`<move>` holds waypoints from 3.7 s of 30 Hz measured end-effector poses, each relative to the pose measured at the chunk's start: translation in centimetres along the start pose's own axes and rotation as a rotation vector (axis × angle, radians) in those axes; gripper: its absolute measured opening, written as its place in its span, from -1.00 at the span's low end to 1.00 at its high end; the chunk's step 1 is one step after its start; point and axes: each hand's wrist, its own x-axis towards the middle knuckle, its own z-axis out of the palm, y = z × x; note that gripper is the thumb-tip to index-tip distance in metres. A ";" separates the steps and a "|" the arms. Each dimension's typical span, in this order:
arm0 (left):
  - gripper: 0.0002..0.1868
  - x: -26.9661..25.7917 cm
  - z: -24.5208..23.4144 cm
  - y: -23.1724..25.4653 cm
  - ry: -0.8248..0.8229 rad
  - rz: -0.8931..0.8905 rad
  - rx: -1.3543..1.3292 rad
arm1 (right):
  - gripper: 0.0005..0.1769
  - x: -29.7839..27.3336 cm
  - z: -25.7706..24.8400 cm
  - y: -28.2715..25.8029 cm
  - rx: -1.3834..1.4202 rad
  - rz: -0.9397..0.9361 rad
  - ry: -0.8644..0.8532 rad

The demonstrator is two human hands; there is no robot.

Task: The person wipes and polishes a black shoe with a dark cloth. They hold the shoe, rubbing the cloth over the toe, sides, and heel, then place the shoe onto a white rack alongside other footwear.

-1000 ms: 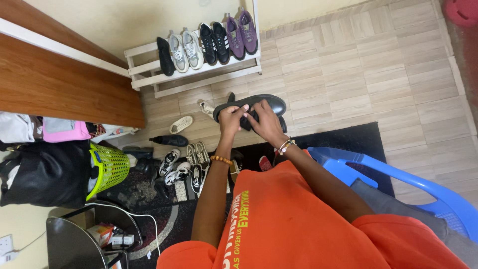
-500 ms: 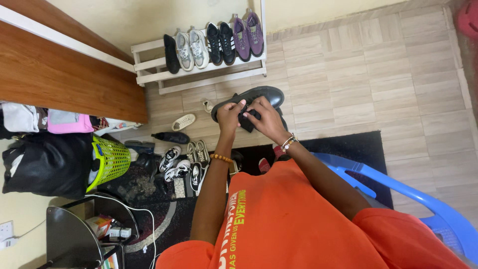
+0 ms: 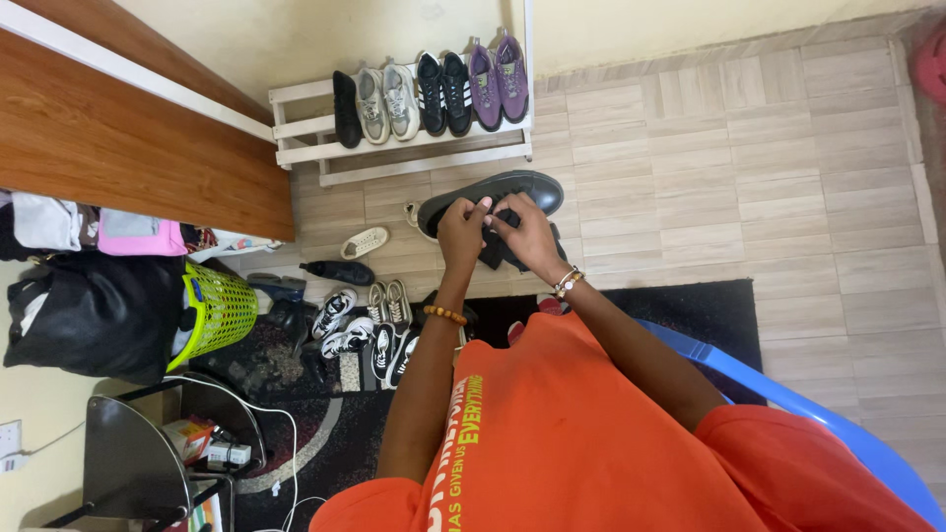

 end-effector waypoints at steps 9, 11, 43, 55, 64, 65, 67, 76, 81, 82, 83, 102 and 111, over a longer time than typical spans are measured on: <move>-0.63 0.1 -0.3 1.3 0.152 0.417 0.550 | -0.81 1.8 0.6 2.9 0.493 0.064 -0.135; -0.65 -0.1 -0.4 1.7 0.181 0.484 0.535 | -0.82 2.1 0.0 2.7 0.512 0.141 -0.171; -0.86 -0.6 1.0 1.5 -0.092 0.808 0.629 | -0.56 7.4 -1.7 4.0 -0.408 0.026 -0.224; -0.82 -2.2 2.8 -0.2 -0.149 0.857 0.658 | -0.64 7.1 -3.8 4.2 -0.620 0.046 -0.346; -0.90 -3.7 3.3 -0.7 -0.293 0.619 0.590 | -0.69 5.8 -4.3 3.7 -0.623 -0.174 -0.281; -0.82 -3.7 3.2 -1.0 -0.326 0.583 0.530 | -0.70 5.5 -4.3 3.5 -0.622 -0.204 -0.273; -0.74 -3.6 3.5 -2.1 -0.358 0.541 0.466 | -0.71 4.9 -4.2 3.2 -0.622 -0.233 -0.271; -0.85 -1.4 4.4 -8.0 -0.431 0.201 0.361 | -0.78 2.7 -3.7 0.9 -0.597 -0.391 -0.242; -0.77 0.0 4.4 -12.1 -0.535 0.093 0.259 | -0.81 1.8 -3.2 -0.8 -0.574 -0.478 -0.256; -0.77 0.6 4.4 -13.7 -0.535 0.095 0.260 | -0.81 1.7 -2.8 -1.2 -0.573 -0.479 -0.254; -0.76 1.3 4.5 -15.3 -0.566 0.112 0.243 | -0.80 1.5 -2.3 -1.6 -0.575 -0.496 -0.264; -0.54 -0.2 2.6 -15.1 -0.595 -0.288 -0.458 | -0.48 1.7 -2.0 -6.6 -0.262 -0.353 -0.497; -0.55 -0.3 0.7 -8.7 -0.467 -0.237 -0.408 | -0.47 3.9 -4.6 -5.0 0.050 -0.224 -0.249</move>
